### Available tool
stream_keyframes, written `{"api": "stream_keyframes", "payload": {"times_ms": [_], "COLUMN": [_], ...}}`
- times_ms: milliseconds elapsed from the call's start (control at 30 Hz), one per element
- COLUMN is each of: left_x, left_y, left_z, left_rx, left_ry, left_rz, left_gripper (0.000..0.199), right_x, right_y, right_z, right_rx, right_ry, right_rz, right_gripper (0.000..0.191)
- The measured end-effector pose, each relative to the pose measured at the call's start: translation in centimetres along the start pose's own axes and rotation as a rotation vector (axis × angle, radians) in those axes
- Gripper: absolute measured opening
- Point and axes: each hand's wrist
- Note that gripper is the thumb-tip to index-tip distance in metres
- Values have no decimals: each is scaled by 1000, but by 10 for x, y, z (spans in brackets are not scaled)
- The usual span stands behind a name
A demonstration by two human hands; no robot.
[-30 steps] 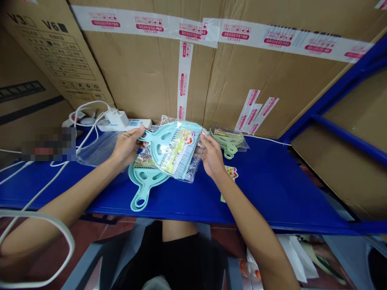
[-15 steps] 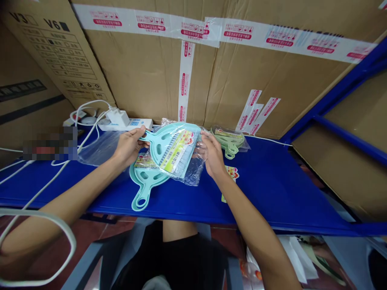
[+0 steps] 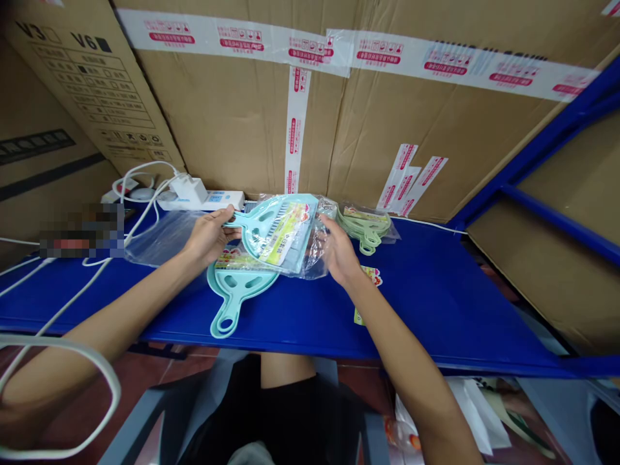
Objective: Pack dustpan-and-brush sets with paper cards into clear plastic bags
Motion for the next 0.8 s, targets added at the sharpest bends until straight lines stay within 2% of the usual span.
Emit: {"api": "stream_keyframes", "payload": {"times_ms": [133,367,500,633,800], "left_x": [0,5,4,0,3], "left_y": [-3,-3,7,19,20], "left_z": [0,6,5,2,11], "left_rx": [-11,-39,-98,-326,-408], "left_ry": [-14,-86,-133,-291,-538], "left_rz": [-22,-19,82,224,249], "left_gripper": [32,32,24,42,45], "right_x": [6,-1,-8,-10,-6], "right_y": [4,4,3,2,1], "right_z": [3,-3,-9,-9,-5], "right_rx": [57,1,-74,-120,-149], "right_ry": [-43,186,250,199,155], "right_rz": [13,19,35,73,114], "right_gripper": [45,46,41,45,55]}}
Point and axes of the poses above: each hand's wrist, its own z-axis away from the middle knuckle, its own x-axis out of the palm, y = z × x, and after that the axes turned 14 degrees about x, right-handed
